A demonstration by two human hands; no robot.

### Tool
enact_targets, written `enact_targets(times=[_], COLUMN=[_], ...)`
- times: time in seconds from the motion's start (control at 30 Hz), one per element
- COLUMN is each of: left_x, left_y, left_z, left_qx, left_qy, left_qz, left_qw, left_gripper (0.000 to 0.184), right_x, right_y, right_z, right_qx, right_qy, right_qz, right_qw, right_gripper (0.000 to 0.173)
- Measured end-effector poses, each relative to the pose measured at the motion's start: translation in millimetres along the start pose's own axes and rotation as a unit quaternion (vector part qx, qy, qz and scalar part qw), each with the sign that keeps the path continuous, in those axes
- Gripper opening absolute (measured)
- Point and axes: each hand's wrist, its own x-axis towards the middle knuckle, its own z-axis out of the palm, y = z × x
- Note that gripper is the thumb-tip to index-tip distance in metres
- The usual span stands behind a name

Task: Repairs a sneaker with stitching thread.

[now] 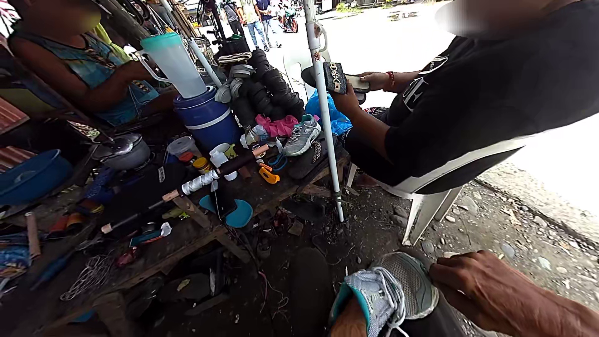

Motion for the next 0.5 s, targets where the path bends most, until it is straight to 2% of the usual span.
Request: enact_targets(times=[0.03,0.1,0.13,0.2,0.3,0.37,0.4,0.43,0.47,0.5], left_x=[8.6,45.6,61.3,67.9,72.0,79.6,91.8,107.8,126.0,108.4], left_y=[-17.6,-77.4,-99.1,-103.2,-112.7,-120.3,-139.8,-164.3,-184.3,-170.5], left_z=[8.4,43.0,56.3,60.0,66.6,71.8,84.8,102.3,116.8,102.1], left_qx=[-0.019,-0.085,-0.072,-0.049,-0.027,-0.109,-0.155,-0.178,-0.148,-0.124], left_qy=[0.023,0.106,0.134,0.118,0.137,0.097,0.104,0.15,0.236,0.22], left_qz=[0.05,0.226,0.264,0.238,0.22,0.205,0.245,0.339,0.449,0.408], left_qw=[0.998,0.965,0.952,0.963,0.965,0.968,0.951,0.912,0.849,0.877], left_gripper=[0.037,0.032,0.032,0.033,0.032,0.033,0.03,0.028,0.03,0.027], right_x=[1.4,4.7,6.3,9.4,14.2,18.0,20.4,22.6,24.6,26.5], right_y=[-0.5,-1.4,-2.3,-3.3,-7.6,-12.4,-15.0,-17.1,-19.0,-21.0], right_z=[-1.7,-5.4,-7.5,-10.4,-15.2,-21.0,-24.3,-27.2,-29.5,-32.0], right_qx=[-0.001,-0.005,-0.004,-0.004,-0.007,-0.006,-0.002,0.001,0.006,0.012], right_qy=[-0.008,-0.022,-0.033,-0.053,-0.094,-0.127,-0.144,-0.164,-0.185,-0.203], right_qz=[0.0,-0.001,0.001,0.008,0.023,0.039,0.049,0.062,0.075,0.089], right_qw=[1.0,1.0,0.999,0.999,0.995,0.991,0.988,0.984,0.98,0.975], right_gripper=[0.022,0.02,0.02,0.019,0.018,0.019,0.019,0.02,0.02,0.021])
